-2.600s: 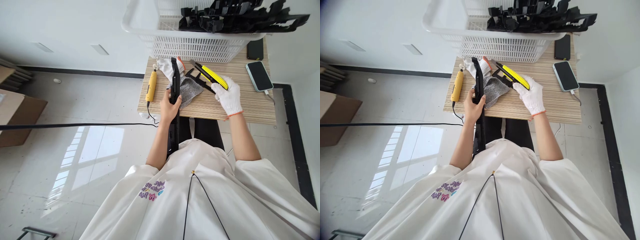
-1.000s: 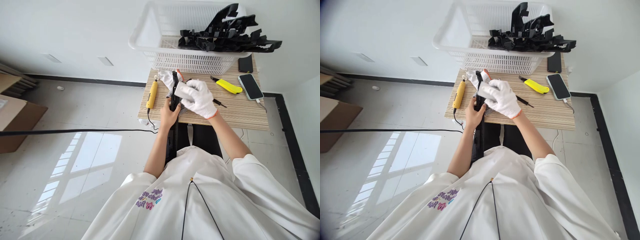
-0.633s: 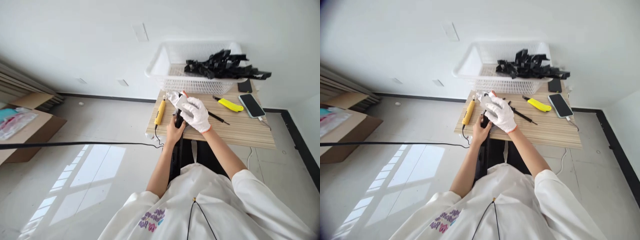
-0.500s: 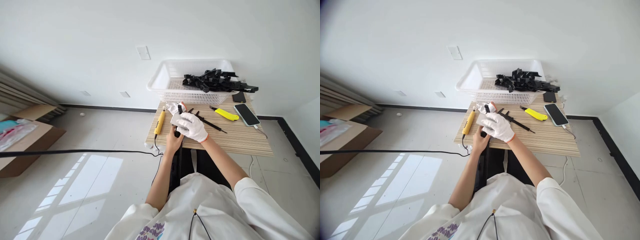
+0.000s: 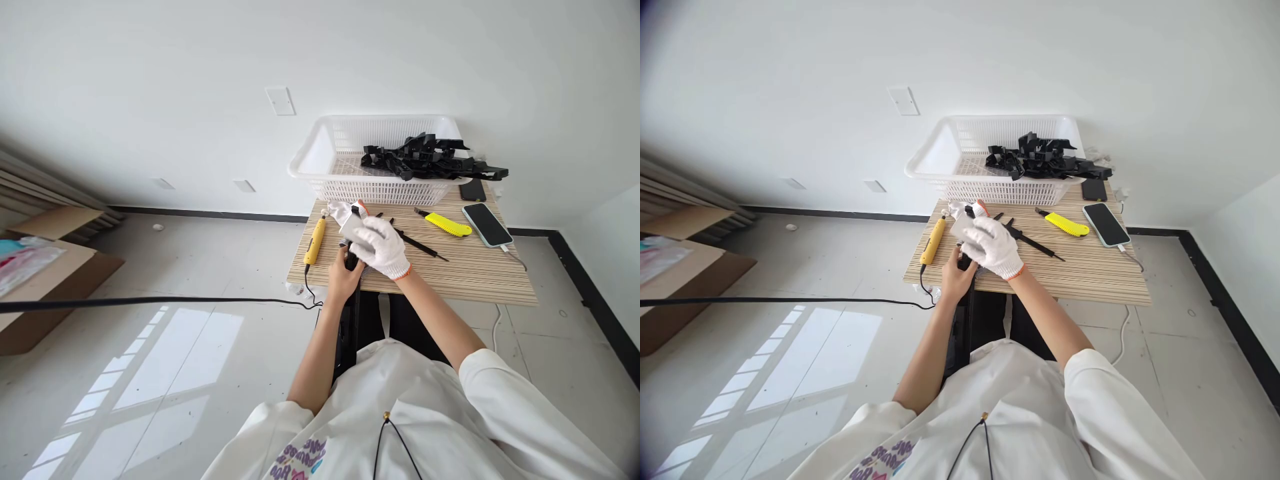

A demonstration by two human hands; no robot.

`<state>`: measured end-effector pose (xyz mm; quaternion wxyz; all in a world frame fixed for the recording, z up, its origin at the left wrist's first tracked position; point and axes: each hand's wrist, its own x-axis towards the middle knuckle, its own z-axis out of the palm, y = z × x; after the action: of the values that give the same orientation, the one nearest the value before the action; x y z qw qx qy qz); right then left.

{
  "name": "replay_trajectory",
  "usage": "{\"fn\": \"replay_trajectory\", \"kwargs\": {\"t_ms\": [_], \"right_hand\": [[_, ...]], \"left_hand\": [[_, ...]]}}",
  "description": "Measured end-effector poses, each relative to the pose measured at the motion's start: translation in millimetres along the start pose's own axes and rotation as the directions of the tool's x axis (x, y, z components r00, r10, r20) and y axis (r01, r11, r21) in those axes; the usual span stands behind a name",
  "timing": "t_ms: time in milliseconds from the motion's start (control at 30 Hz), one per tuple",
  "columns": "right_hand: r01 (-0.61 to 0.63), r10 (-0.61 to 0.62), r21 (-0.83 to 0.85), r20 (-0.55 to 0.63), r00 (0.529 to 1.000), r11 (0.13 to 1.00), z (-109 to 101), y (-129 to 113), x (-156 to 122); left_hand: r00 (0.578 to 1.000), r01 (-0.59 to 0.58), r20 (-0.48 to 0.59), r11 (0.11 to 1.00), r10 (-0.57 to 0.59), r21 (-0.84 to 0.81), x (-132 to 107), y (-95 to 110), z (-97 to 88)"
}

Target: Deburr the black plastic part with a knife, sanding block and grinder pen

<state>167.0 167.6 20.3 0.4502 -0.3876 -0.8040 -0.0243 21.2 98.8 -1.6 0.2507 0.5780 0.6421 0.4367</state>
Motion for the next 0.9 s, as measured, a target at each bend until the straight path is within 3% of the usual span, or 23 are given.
{"fn": "replay_trajectory", "kwargs": {"t_ms": [67,200,300,400,533,633,767,867,900], "right_hand": [[-0.061,0.06,-0.024,-0.031,0.998,0.998,0.5,-1.2,-0.3],[-0.003,0.005,-0.025,0.074,0.997,1.0,3.7,-2.8,-2.2],[-0.042,0.042,-0.053,-0.013,0.999,0.998,6.8,-4.1,-3.3],[0.059,-0.058,-0.029,0.048,0.997,0.998,7.8,-4.5,-2.2],[-0.02,0.02,-0.063,0.001,1.0,0.998,5.4,-3.4,1.0],[0.057,-0.053,-0.044,0.088,0.995,0.997,4.4,-2.4,1.9],[-0.044,0.045,-0.06,0.008,0.999,0.997,6.4,-1.4,1.1],[0.05,-0.049,-0.011,0.106,0.993,0.999,7.9,-0.6,0.3],[0.025,-0.024,-0.017,0.099,0.995,1.0,8.1,-0.1,0.0]], "left_hand": [[1.0,0.011,0.003,1.0,-0.011,0.006,-0.1,-0.6,0.2],[1.0,0.0,0.023,1.0,0.0,0.004,-0.1,-0.5,-0.2],[1.0,-0.004,0.01,1.0,0.004,0.022,-0.2,-0.6,-0.5],[1.0,-0.023,0.017,1.0,0.022,0.006,-0.2,-1.2,-0.6],[1.0,0.019,0.013,1.0,-0.019,0.012,-0.4,-0.5,-1.3],[1.0,0.015,0.018,1.0,-0.015,0.011,-0.8,0.8,-1.6],[1.0,0.003,-0.004,1.0,-0.003,0.019,-1.2,1.1,-0.9],[1.0,-0.018,-0.002,0.999,0.018,0.035,-0.9,0.0,0.3],[1.0,-0.018,-0.006,0.999,0.018,0.038,-0.7,-0.4,0.7]]}}
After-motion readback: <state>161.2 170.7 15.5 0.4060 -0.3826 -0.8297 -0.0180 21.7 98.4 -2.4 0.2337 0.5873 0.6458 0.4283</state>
